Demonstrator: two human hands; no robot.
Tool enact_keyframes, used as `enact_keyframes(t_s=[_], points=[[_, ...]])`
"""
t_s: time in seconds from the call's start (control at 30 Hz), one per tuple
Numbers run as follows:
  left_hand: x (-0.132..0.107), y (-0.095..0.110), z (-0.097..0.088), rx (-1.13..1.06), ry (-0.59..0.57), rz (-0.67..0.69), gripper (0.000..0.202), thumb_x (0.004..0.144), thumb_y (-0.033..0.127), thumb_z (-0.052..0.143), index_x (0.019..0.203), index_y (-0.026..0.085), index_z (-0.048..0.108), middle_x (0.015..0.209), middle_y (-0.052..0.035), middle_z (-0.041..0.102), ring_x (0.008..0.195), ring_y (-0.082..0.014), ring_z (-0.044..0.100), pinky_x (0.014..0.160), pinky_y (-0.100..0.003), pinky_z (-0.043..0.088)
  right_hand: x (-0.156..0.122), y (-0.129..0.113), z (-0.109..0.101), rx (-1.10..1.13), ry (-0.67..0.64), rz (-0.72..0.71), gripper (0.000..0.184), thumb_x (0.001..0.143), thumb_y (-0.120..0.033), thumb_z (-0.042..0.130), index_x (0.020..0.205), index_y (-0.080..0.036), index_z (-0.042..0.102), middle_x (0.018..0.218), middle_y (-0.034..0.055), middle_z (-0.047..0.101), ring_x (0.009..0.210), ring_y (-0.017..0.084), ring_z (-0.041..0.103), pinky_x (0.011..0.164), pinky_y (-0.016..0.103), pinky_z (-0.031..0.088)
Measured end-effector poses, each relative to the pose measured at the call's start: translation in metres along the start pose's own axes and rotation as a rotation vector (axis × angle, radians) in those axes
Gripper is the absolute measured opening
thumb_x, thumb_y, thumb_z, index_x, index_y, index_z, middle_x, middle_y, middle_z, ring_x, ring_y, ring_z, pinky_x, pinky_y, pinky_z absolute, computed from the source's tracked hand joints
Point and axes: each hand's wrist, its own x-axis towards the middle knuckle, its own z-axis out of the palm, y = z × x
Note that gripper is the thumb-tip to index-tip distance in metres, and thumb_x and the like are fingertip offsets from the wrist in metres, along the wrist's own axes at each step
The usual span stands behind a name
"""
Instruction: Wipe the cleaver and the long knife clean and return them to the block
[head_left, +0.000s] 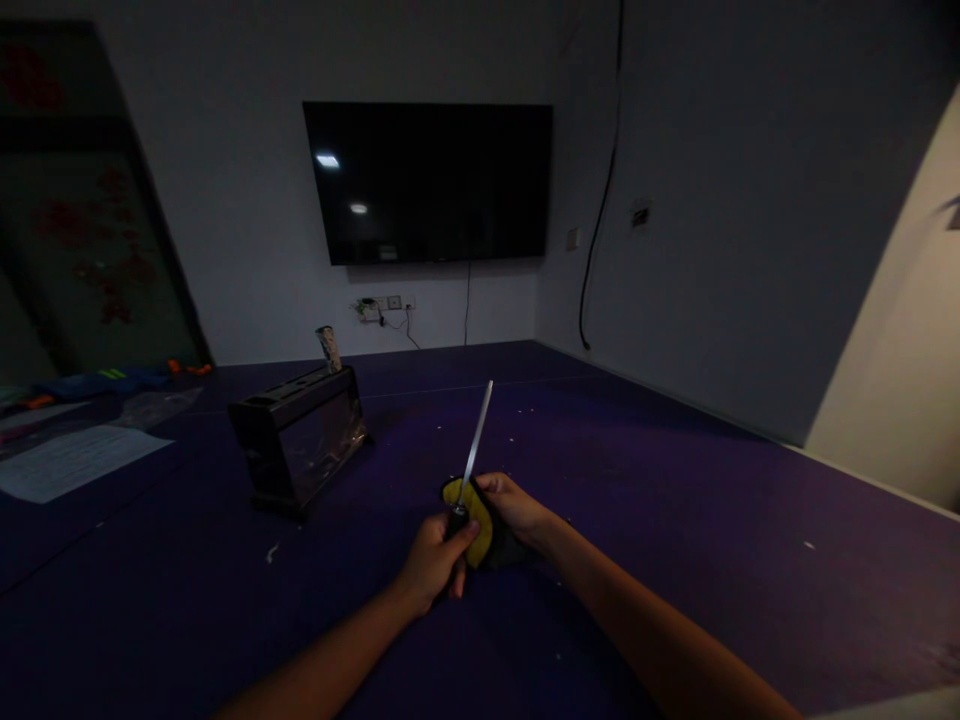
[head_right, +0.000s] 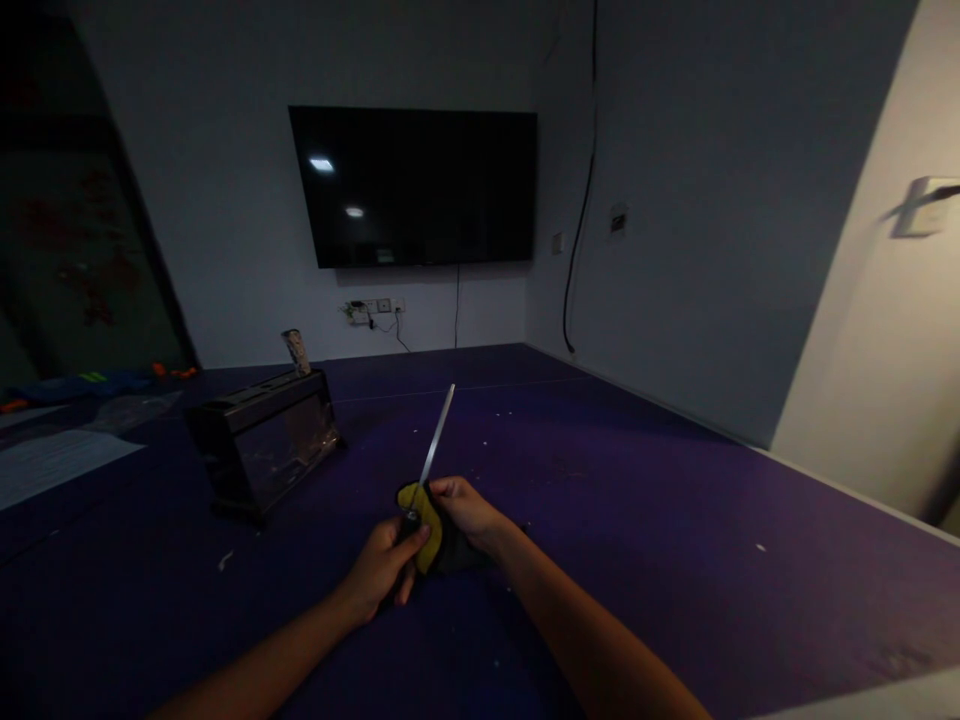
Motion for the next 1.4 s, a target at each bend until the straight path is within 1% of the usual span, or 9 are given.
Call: enact_keyframes(t_s=[0.2, 0.37, 0.53, 0.7, 0.77, 0.93, 1.1, 1.23, 1.4], points=[[0.0, -0.001, 0.0, 0.026, -0.013, 0.021, 0.044, 0.07, 0.057, 0.056, 0.08, 0.015, 0.048, 0.039, 0.0072, 0.045, 0.023, -0.0074, 0.038, 0.027, -0.017, 0.022, 0.003, 0.004, -0.002, 0.035, 0.038, -0.046, 0.023, 0.059, -0.029, 0.075, 0.069, -0.012, 0.063, 0.064, 0.0022, 0.065, 0.056, 0.012, 0.059, 0.058, 0.024, 0.044], [0.001, -0.002, 0.0, 0.03, -0.001, 0.039, 0.045, 0.07, 0.058, 0.055, 0.08, 0.015, 0.047, 0.042, 0.0062, 0.048, 0.024, -0.0072, 0.039, 0.027, -0.017, 0.023, 0.007, 0.008, -0.007, 0.081, 0.086, -0.094, 0.022, 0.056, -0.026, 0.076, 0.061, -0.014, 0.059, 0.06, -0.0013, 0.063, 0.052, 0.01, 0.056, 0.055, 0.022, 0.042], [0.001, -0.001, 0.0, 0.025, -0.016, 0.034, 0.047, 0.07, 0.059, 0.054, 0.08, 0.014, 0.047, 0.044, 0.0046, 0.05, 0.024, -0.0069, 0.039, 0.026, -0.016, 0.023, 0.003, 0.006, -0.004, 0.061, 0.065, -0.049, 0.015, 0.06, -0.023, 0.072, 0.068, -0.013, 0.064, 0.059, 0.0, 0.064, 0.053, 0.011, 0.058, 0.056, 0.023, 0.045], [0.0, 0.0, 0.0, 0.011, -0.034, 0.024, 0.046, 0.07, 0.059, 0.054, 0.08, 0.014, 0.047, 0.045, 0.0045, 0.051, 0.024, -0.0067, 0.039, 0.027, -0.016, 0.023, -0.002, -0.001, 0.003, 0.052, -0.033, 0.014, 0.023, 0.064, -0.02, 0.068, 0.085, -0.012, 0.068, 0.071, 0.0045, 0.068, 0.059, 0.013, 0.061, 0.063, 0.027, 0.048], [0.0, 0.0, 0.0, 0.015, -0.038, 0.021, 0.046, 0.07, 0.058, 0.055, 0.08, 0.015, 0.047, 0.042, 0.0058, 0.048, 0.024, -0.0071, 0.039, 0.027, -0.016, 0.024, -0.003, -0.003, 0.004, 0.053, -0.04, 0.012, 0.025, 0.064, -0.02, 0.068, 0.088, -0.012, 0.068, 0.074, 0.0054, 0.069, 0.061, 0.014, 0.062, 0.066, 0.027, 0.048], [0.001, -0.003, 0.0, 0.034, -0.038, 0.022, 0.046, 0.069, 0.057, 0.057, 0.083, 0.014, 0.047, 0.041, 0.0062, 0.048, 0.024, -0.0078, 0.04, 0.027, -0.016, 0.024, -0.002, -0.002, 0.005, 0.031, -0.018, -0.005, 0.023, 0.065, -0.021, 0.068, 0.086, -0.011, 0.068, 0.075, 0.006, 0.069, 0.062, 0.013, 0.062, 0.066, 0.026, 0.047], [0.0, -0.002, 0.0, 0.036, -0.031, 0.031, 0.047, 0.069, 0.059, 0.055, 0.082, 0.015, 0.047, 0.043, 0.0057, 0.049, 0.024, -0.0077, 0.04, 0.028, -0.017, 0.024, -0.001, -0.002, 0.005, 0.013, -0.018, -0.019, 0.022, 0.064, -0.022, 0.068, 0.084, -0.011, 0.068, 0.073, 0.0059, 0.069, 0.063, 0.014, 0.063, 0.068, 0.028, 0.047], [-0.001, 0.0, 0.001, 0.047, -0.039, 0.032, 0.047, 0.07, 0.06, 0.055, 0.082, 0.015, 0.047, 0.041, 0.0067, 0.047, 0.024, -0.0076, 0.039, 0.029, -0.017, 0.024, -0.002, -0.005, 0.003, 0.027, -0.014, -0.041, 0.022, 0.061, -0.018, 0.066, 0.082, -0.012, 0.068, 0.073, 0.0054, 0.069, 0.063, 0.015, 0.062, 0.069, 0.029, 0.048], [0.0, 0.0, 0.001, 0.065, -0.036, 0.022, 0.05, 0.069, 0.061, 0.054, 0.084, 0.014, 0.048, 0.038, 0.0072, 0.045, 0.024, -0.0078, 0.038, 0.028, -0.017, 0.023, -0.001, -0.009, -0.001, 0.037, 0.016, -0.049, 0.029, 0.056, -0.011, 0.06, 0.084, -0.014, 0.069, 0.075, 0.0042, 0.07, 0.063, 0.014, 0.063, 0.065, 0.026, 0.049]])
